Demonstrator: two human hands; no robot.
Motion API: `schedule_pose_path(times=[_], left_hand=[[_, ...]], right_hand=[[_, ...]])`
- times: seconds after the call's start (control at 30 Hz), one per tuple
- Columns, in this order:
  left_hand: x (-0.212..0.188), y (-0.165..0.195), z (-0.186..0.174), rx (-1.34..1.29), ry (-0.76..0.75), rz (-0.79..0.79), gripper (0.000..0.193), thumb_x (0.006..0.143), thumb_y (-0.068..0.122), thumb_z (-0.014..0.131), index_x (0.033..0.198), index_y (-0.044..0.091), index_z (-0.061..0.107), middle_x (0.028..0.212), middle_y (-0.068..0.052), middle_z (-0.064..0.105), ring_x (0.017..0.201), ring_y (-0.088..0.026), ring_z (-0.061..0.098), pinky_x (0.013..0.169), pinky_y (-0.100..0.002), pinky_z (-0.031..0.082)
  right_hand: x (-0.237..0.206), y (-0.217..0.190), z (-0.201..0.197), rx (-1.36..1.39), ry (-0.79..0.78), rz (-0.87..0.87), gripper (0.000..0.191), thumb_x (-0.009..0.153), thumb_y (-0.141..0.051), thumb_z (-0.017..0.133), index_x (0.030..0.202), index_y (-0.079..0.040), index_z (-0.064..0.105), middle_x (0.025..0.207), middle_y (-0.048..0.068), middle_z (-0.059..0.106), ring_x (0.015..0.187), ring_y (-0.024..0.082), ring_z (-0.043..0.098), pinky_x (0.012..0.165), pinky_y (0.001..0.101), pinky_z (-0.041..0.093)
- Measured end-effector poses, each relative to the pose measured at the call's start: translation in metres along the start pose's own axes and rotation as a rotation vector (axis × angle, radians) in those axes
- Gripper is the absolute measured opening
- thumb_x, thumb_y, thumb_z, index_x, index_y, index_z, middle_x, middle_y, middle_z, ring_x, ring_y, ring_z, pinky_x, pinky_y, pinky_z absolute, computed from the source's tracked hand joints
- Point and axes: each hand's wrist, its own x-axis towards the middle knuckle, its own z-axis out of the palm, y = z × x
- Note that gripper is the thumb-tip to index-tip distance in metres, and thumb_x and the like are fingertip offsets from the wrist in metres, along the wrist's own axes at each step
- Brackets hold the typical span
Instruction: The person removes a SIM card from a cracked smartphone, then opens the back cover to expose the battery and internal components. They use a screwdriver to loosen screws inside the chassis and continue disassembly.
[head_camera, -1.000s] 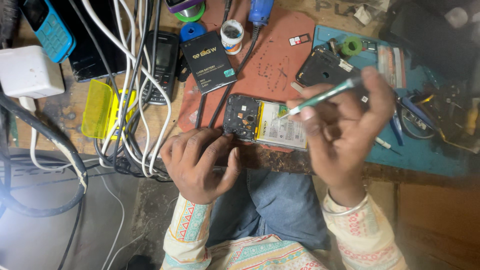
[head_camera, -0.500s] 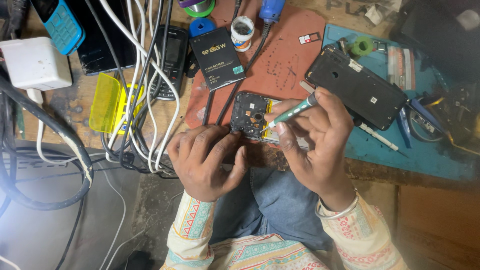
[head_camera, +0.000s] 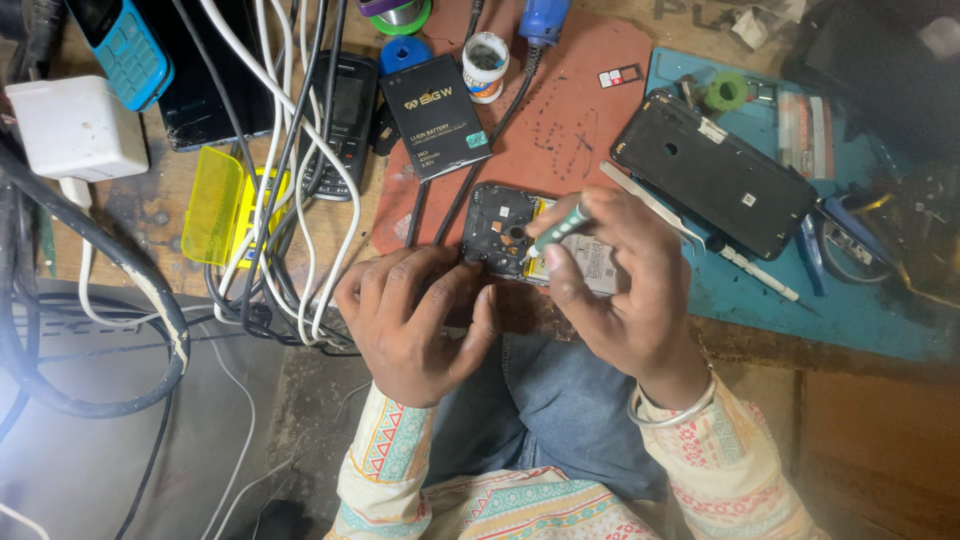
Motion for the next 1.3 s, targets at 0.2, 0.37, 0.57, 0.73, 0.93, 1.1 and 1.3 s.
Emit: schedule_pose_path(times=[0.2,0.37,0.57,0.73,0.93,1.1,1.3], left_hand=[[0.010,0.023,0.008,0.053,-0.074,-0.033,0.033,0.088,0.026,0.082,0.117,0.012,0.076,0.129,-0.007,0.064,0.129,-0.031,0.054,0.112,-0.052,0.030],[0.018,0.033,0.018,0.009,-0.089,-0.136,0.026,0.082,0.021,0.080,0.108,0.020,0.073,0.124,0.001,0.064,0.134,-0.029,0.053,0.118,-0.055,0.028],[0.024,0.031,0.017,-0.013,-0.086,-0.187,0.032,0.076,0.029,0.084,0.103,0.014,0.073,0.121,-0.008,0.063,0.132,-0.034,0.049,0.118,-0.060,0.025],[0.026,0.034,0.014,-0.007,-0.104,-0.141,0.026,0.083,0.020,0.080,0.108,0.024,0.076,0.122,0.004,0.064,0.139,-0.029,0.050,0.127,-0.059,0.021],[0.027,0.032,0.013,-0.047,-0.120,-0.186,0.047,0.075,0.028,0.081,0.117,0.008,0.078,0.122,-0.013,0.061,0.130,-0.040,0.046,0.115,-0.064,0.015],[0.025,0.031,0.017,0.020,-0.115,-0.192,0.024,0.081,0.024,0.082,0.100,0.025,0.069,0.122,0.003,0.062,0.140,-0.029,0.051,0.128,-0.058,0.019],[0.025,0.030,0.011,-0.033,-0.119,-0.235,0.056,0.071,0.040,0.090,0.104,0.009,0.057,0.121,-0.011,0.056,0.132,-0.037,0.049,0.120,-0.065,0.017]], right_hand=[[0.003,-0.001,0.000,0.023,0.002,-0.011,0.045,0.105,-0.007,0.059,0.145,-0.013,0.040,0.120,0.015,0.065,0.107,0.023,0.067,0.091,0.0329,0.059],[0.002,0.003,0.001,-0.104,0.021,-0.156,0.056,0.098,-0.014,0.071,0.145,-0.014,0.040,0.124,0.019,0.056,0.110,0.026,0.061,0.096,0.0356,0.055],[0.000,0.005,0.005,-0.117,0.081,-0.039,0.048,0.108,-0.009,0.068,0.148,-0.014,0.041,0.123,0.015,0.062,0.110,0.022,0.065,0.096,0.0331,0.057],[0.003,0.003,0.002,-0.174,0.021,-0.163,0.057,0.098,-0.011,0.070,0.146,-0.014,0.039,0.127,0.020,0.060,0.111,0.028,0.062,0.097,0.0380,0.054],[0.004,0.001,0.007,-0.058,0.065,0.003,0.050,0.109,-0.012,0.068,0.151,-0.016,0.040,0.121,0.016,0.068,0.105,0.021,0.070,0.086,0.0305,0.059],[0.007,0.001,0.004,-0.196,0.009,-0.153,0.063,0.098,-0.016,0.068,0.152,-0.012,0.036,0.121,0.023,0.062,0.108,0.030,0.065,0.094,0.0378,0.056],[-0.004,-0.004,0.007,-0.059,0.064,0.044,0.068,0.103,0.005,0.065,0.157,-0.014,0.027,0.124,0.020,0.065,0.109,0.028,0.070,0.097,0.0371,0.060]])
